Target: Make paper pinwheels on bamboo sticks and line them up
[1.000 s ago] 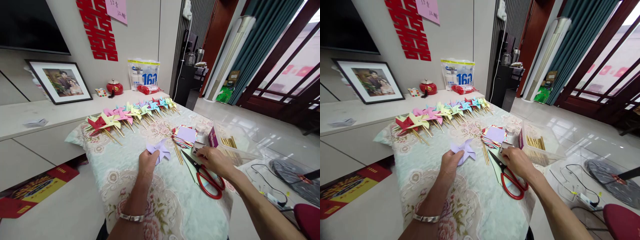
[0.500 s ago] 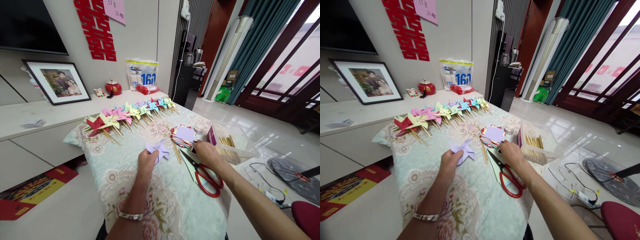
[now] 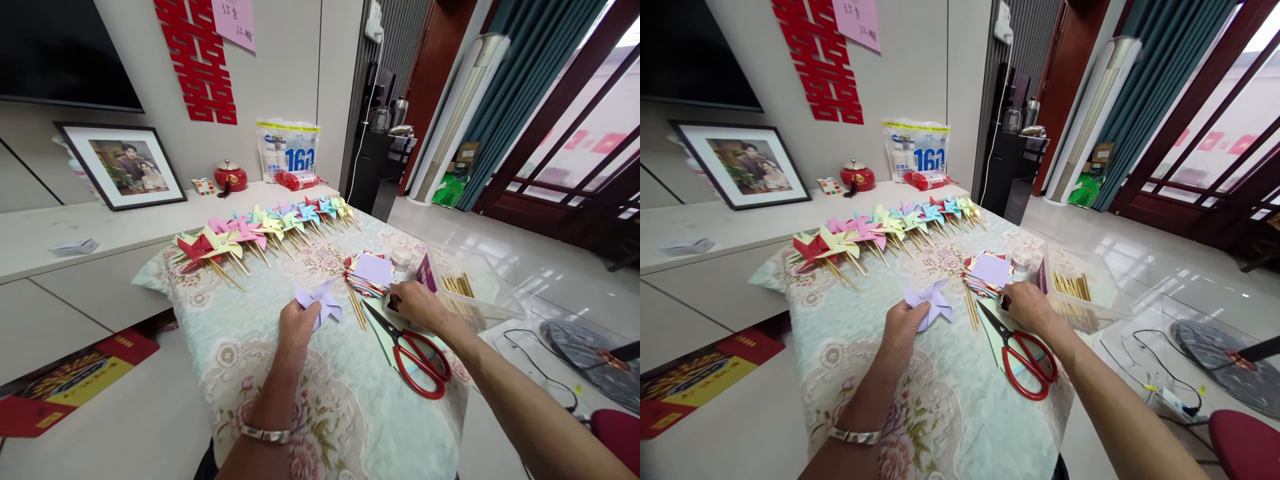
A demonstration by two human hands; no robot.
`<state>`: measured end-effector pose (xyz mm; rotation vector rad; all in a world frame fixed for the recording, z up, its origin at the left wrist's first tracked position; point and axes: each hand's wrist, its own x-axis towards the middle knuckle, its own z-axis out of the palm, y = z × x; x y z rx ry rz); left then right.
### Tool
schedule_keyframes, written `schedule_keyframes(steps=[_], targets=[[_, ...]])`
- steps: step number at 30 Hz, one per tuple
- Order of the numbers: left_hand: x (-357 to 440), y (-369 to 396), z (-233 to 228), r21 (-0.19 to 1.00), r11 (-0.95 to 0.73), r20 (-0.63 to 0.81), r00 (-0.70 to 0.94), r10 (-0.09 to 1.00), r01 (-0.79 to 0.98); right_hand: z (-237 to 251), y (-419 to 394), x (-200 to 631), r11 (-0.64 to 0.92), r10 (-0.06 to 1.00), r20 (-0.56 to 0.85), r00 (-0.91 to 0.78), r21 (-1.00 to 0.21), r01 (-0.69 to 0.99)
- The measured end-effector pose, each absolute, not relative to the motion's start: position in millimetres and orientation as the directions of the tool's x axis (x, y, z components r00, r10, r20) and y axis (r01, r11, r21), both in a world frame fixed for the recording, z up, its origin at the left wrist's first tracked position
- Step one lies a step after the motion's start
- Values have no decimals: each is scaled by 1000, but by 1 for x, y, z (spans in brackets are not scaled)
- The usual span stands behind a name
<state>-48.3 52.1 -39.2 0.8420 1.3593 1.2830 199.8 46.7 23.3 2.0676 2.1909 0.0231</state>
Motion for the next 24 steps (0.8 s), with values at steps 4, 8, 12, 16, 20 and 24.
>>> schedule_keyframes(steps=[4, 8, 12, 16, 20, 24], targets=[[-48, 52, -40, 969, 184, -217, -213, 953, -167, 28, 42, 201, 33, 998, -61, -29, 74, 997], [-48, 53, -40, 968, 190, -224, -219, 950, -165, 36, 37, 197, -16, 999, -28, 18, 68, 998], [-48, 53, -38, 966, 194, -230, -223, 947, -171, 40, 35, 192, -81, 996, 30, 79, 73, 994], [-48, 52, -35, 964, 191, -230, -218, 949, -186, 36, 38, 191, -130, 991, 38, 128, 55, 990], [-48, 52, -35, 961, 195, -237, -220, 946, -195, 34, 38, 190, -130, 990, 45, 130, -15, 991], [-48, 51, -36, 957, 193, -242, -224, 944, -218, 39, 36, 176, -39, 998, 46, 47, -147, 988]])
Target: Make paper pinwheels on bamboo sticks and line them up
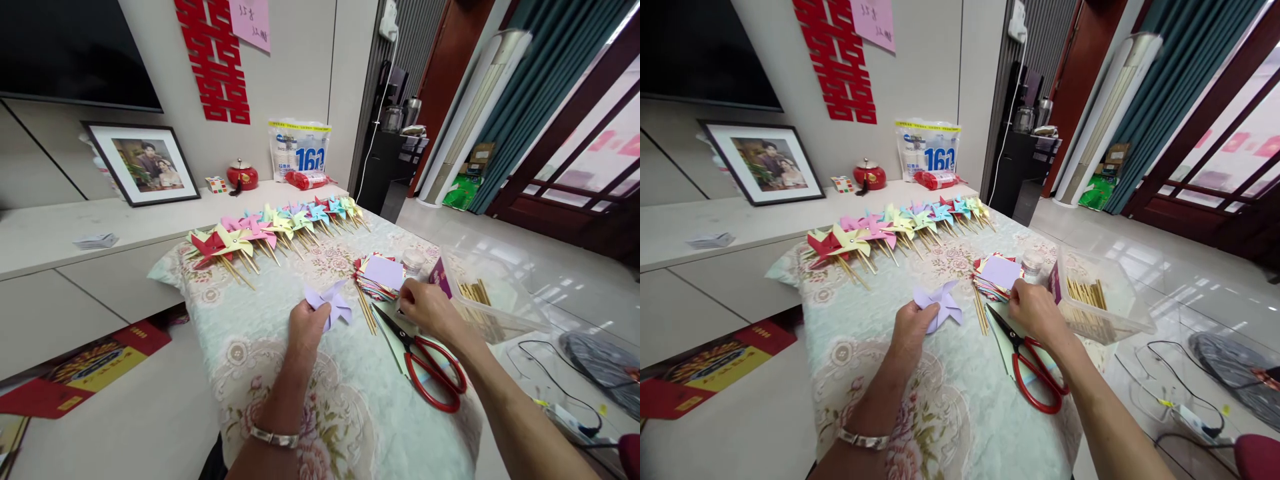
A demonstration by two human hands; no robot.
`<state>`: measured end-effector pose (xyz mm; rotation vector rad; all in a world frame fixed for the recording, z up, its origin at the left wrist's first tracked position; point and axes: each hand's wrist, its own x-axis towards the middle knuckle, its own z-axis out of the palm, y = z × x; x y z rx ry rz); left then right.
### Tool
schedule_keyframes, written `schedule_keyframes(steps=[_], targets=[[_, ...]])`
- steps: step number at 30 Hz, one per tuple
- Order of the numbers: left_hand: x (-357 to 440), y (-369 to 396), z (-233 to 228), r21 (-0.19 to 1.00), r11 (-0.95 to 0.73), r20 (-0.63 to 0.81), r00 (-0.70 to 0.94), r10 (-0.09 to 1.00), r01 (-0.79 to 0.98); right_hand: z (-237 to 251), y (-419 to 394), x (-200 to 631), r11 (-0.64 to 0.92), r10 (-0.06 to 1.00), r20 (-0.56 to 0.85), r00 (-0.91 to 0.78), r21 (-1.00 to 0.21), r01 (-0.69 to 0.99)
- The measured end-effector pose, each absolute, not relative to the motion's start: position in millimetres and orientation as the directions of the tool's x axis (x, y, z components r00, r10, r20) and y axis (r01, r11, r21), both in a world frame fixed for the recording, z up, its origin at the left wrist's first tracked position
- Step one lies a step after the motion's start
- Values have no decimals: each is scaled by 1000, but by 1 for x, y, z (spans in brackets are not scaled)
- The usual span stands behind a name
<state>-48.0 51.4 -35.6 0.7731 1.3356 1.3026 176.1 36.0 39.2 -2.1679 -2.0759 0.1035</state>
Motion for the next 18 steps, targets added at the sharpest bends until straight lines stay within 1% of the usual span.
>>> schedule_keyframes(steps=[1, 2, 3, 4, 5, 6, 7, 8, 9, 11, 14, 18], targets=[[-48, 51, -35, 955, 190, -242, -225, 944, -227, 40, 36, 169, 2, 999, 42, 7, -196, 981], [-48, 51, -35, 953, 187, -241, -225, 944, -238, 40, 37, 160, 45, 999, 38, -36, -279, 959], [-48, 50, -35, 951, 182, -240, -225, 944, -250, 39, 39, 151, 84, 996, 34, -77, -402, 912], [-47, 50, -35, 948, 177, -239, -223, 945, -264, 38, 41, 141, 109, 993, 28, -114, -573, 812], [-47, 50, -35, 945, 171, -237, -221, 946, -278, 35, 44, 131, 107, 990, 18, -141, -746, 657], [-47, 51, -36, 942, 165, -234, -222, 946, -291, 32, 47, 122, 78, 987, 2, -162, -881, 466], [-46, 52, -37, 940, 158, -232, -226, 946, -302, 28, 50, 113, 30, 984, -19, -176, -962, 270], [-46, 53, -39, 939, 150, -229, -236, 944, -310, 24, 52, 106, -21, 982, -41, -187, -994, 109], [-46, 54, -40, 938, 144, -227, -246, 942, -316, 20, 55, 101, -65, 979, -61, -195, -998, -14], [-46, 57, -45, 938, 131, -224, -272, 936, -321, 10, 57, 95, -119, 975, -84, -206, -979, -164], [-45, 61, -51, 942, 113, -215, -308, 927, -316, -3, 55, 94, -160, 968, -103, -229, -955, -249], [-45, 62, -55, 946, 102, -205, -326, 923, -307, -11, 51, 94, -199, 961, -130, -243, -939, -282]])
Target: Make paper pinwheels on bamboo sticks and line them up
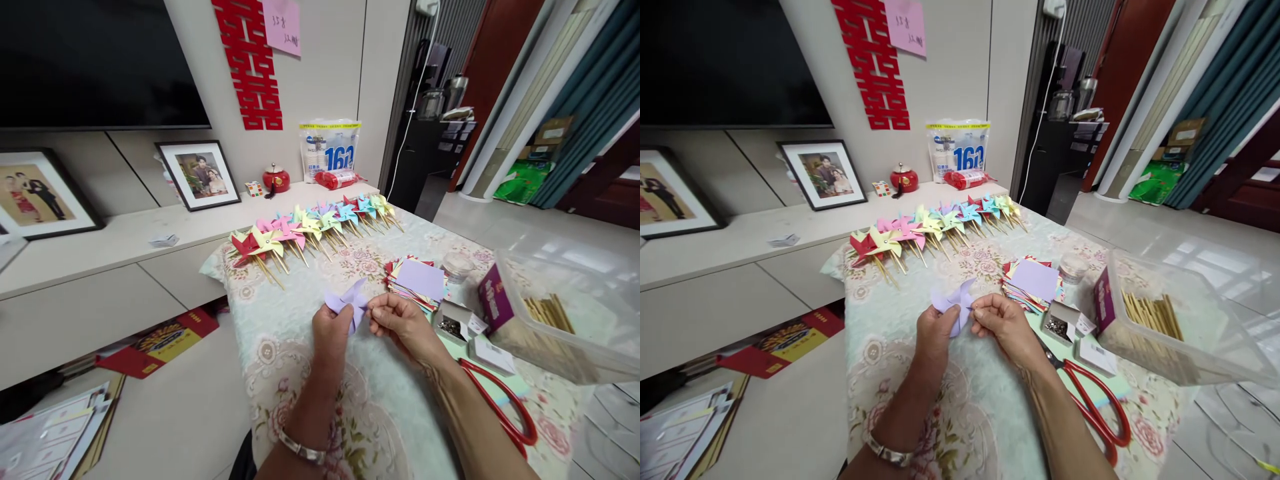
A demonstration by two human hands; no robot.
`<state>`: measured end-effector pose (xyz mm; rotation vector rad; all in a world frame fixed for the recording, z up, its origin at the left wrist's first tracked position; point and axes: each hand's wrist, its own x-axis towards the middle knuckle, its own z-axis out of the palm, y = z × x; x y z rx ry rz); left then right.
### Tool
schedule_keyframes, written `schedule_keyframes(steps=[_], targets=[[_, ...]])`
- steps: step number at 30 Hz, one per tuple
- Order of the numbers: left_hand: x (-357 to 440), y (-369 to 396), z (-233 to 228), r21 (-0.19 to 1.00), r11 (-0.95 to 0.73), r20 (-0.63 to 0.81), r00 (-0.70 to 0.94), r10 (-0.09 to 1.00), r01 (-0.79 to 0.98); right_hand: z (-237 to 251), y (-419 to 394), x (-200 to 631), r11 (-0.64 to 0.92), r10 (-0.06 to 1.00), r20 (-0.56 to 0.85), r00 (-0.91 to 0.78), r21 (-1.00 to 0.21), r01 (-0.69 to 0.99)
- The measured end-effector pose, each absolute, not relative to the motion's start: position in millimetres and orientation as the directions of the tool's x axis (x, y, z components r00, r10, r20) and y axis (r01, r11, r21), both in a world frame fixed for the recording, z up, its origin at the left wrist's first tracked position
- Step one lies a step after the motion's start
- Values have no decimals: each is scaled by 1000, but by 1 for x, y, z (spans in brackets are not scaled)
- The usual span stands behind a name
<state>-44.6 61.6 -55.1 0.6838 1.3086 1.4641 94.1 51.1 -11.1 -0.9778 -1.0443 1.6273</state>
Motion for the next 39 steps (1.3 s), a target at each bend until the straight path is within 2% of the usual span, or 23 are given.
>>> schedule_keyframes(steps=[9, 18, 29, 36, 39], targets=[[-42, 54, -45, 960, 68, -154, -313, 937, -270, -13, 49, 87, -124, 975, -82, -206, -972, -199], [-39, 50, -37, 989, 45, -92, -352, 931, -141, -16, 46, 81, -46, 975, -20, -221, -993, -113], [-40, 51, -37, 997, 44, -67, -391, 918, -65, -18, 43, 76, 117, 990, 112, -86, -991, 60], [-41, 51, -39, 996, 54, -76, -361, 929, -71, -18, 44, 79, 127, 987, 121, -107, -990, 57], [-40, 51, -39, 995, 56, -81, -347, 934, -81, -17, 44, 81, 170, 978, 152, -146, -978, 119]])
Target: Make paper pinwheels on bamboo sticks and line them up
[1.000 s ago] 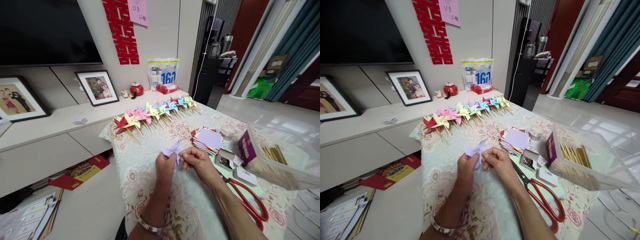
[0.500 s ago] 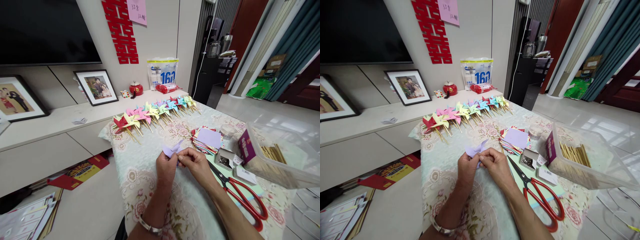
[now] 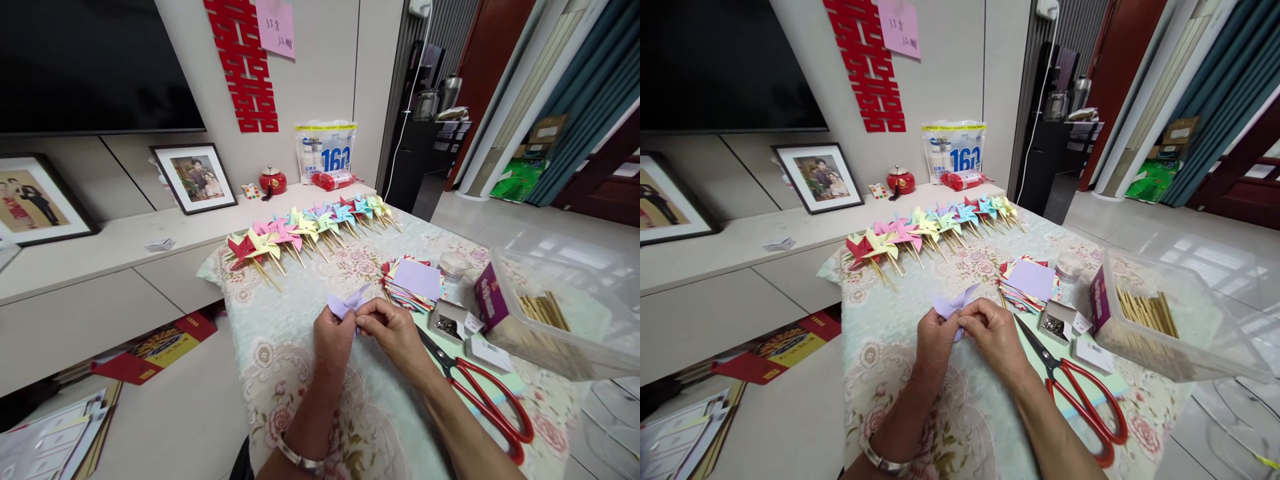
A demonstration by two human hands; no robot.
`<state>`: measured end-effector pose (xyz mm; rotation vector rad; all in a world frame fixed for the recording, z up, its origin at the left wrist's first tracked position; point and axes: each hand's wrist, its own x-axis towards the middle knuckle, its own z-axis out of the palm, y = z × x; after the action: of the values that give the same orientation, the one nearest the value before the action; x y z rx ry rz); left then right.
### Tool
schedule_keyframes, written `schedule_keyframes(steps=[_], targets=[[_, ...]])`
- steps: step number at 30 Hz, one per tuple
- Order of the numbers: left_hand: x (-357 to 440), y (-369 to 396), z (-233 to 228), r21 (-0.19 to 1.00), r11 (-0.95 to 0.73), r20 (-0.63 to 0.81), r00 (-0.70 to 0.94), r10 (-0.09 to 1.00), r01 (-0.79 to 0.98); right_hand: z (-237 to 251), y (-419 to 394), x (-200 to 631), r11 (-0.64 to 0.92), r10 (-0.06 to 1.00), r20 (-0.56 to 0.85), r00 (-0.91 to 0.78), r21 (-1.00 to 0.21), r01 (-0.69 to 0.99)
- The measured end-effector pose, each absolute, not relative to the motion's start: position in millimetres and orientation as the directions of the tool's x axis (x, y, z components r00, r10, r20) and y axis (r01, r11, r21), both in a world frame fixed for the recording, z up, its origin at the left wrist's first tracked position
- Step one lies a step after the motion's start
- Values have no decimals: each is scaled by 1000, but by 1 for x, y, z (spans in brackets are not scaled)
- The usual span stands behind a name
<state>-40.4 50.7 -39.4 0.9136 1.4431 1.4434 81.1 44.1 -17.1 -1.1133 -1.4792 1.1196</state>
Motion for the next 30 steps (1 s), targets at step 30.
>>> schedule_keyframes(steps=[30], targets=[[-34, 49, -38, 962, -78, -2, -292, 956, -260, -18, 45, 84, 228, 973, 220, -65, -958, 175]])
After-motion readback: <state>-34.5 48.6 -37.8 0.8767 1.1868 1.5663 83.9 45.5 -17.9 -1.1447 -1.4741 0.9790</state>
